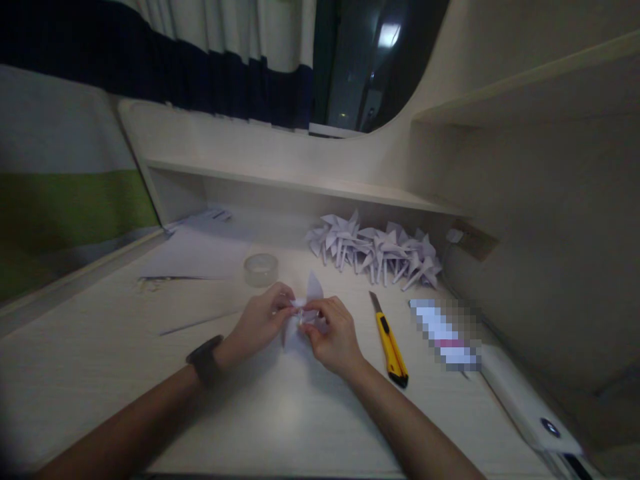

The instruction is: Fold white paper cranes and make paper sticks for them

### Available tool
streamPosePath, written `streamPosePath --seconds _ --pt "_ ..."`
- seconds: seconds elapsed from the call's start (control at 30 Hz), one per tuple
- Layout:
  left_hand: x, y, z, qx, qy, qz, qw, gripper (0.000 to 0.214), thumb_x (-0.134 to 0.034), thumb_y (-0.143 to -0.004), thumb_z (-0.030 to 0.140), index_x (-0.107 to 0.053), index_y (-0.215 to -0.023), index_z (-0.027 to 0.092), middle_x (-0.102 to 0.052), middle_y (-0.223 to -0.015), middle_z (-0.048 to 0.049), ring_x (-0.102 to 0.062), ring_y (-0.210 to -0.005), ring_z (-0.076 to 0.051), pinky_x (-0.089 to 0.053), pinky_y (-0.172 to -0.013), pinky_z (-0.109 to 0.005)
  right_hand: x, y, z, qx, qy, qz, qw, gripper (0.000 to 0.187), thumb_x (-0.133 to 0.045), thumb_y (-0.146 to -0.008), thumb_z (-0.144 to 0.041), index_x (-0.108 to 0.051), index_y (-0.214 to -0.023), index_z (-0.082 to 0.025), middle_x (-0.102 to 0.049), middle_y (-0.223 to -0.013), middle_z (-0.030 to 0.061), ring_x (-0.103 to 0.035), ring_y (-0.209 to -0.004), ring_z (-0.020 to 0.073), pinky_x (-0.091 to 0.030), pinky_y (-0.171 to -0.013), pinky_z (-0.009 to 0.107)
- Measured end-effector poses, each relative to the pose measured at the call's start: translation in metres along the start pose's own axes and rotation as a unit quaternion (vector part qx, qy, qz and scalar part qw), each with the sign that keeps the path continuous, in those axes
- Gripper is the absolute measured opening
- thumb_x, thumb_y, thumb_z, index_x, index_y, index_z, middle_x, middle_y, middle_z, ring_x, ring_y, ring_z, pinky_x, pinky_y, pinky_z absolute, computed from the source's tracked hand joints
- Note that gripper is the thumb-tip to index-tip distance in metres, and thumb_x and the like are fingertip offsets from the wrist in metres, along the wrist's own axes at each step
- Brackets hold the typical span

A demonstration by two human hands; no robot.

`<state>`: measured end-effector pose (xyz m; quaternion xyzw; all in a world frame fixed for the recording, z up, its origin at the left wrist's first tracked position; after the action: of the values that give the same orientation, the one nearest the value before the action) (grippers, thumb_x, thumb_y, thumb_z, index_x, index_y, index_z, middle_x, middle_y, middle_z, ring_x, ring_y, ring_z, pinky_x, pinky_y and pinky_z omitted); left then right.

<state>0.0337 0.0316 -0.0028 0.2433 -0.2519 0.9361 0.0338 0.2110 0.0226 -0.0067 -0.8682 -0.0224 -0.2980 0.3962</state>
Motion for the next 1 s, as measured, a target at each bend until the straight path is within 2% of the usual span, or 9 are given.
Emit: streamPosePath --seconds 0.63,0.77,1.0 --pt "0.0025 -0.0018 0.0016 0.008 0.014 -0.014 1.0 0.014 -0.06 -0.08 0.015 -0.052 -0.089 0.022 -0.069 -0.074 0.0035 -0.067 -0.073 -0.016 -0.042 -0.065 -0.023 0.0017 -0.0014 -0.0016 0.004 -0.043 -0.001 0.999 0.017 -0.07 -0.076 -0.017 -0.065 -0.092 -0.021 -0.065 -0.086 0.0037 -0.055 -0.075 0.018 -0.044 -0.064 0.03" --pt "0.0012 -0.001 0.0009 0.007 0.014 -0.022 1.0 0.015 -0.06 -0.08 0.015 -0.052 -0.09 0.023 -0.07 -0.076 0.0029 -0.068 -0.076 -0.017 -0.043 -0.066 -0.024 0.0032 -0.0024 -0.0002 -0.012 -0.042 0.009 0.999 0.012 -0.069 -0.076 -0.016 -0.065 -0.087 -0.021 -0.064 -0.082 0.0032 -0.053 -0.072 0.0168 -0.043 -0.061 0.028" --pt "-0.0004 0.0005 0.0019 -0.004 0.037 -0.038 0.999 0.011 -0.055 -0.084 0.02 -0.051 -0.094 0.022 -0.07 -0.077 0.0015 -0.067 -0.074 -0.016 -0.044 -0.065 -0.024 0.0033 -0.0036 0.0083 -0.037 -0.041 0.016 0.998 0.016 -0.072 -0.073 -0.017 -0.065 -0.087 -0.02 -0.06 -0.076 0.0007 -0.051 -0.068 0.0153 -0.042 -0.062 0.028"
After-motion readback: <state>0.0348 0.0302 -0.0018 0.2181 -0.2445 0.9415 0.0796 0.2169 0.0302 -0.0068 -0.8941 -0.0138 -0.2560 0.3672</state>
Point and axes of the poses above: each hand's wrist, its own y-axis away from the middle knuckle, its own x-axis out of the back of the hand, z = x × y, the point moved 1 cm from there along -y, towards the middle knuckle
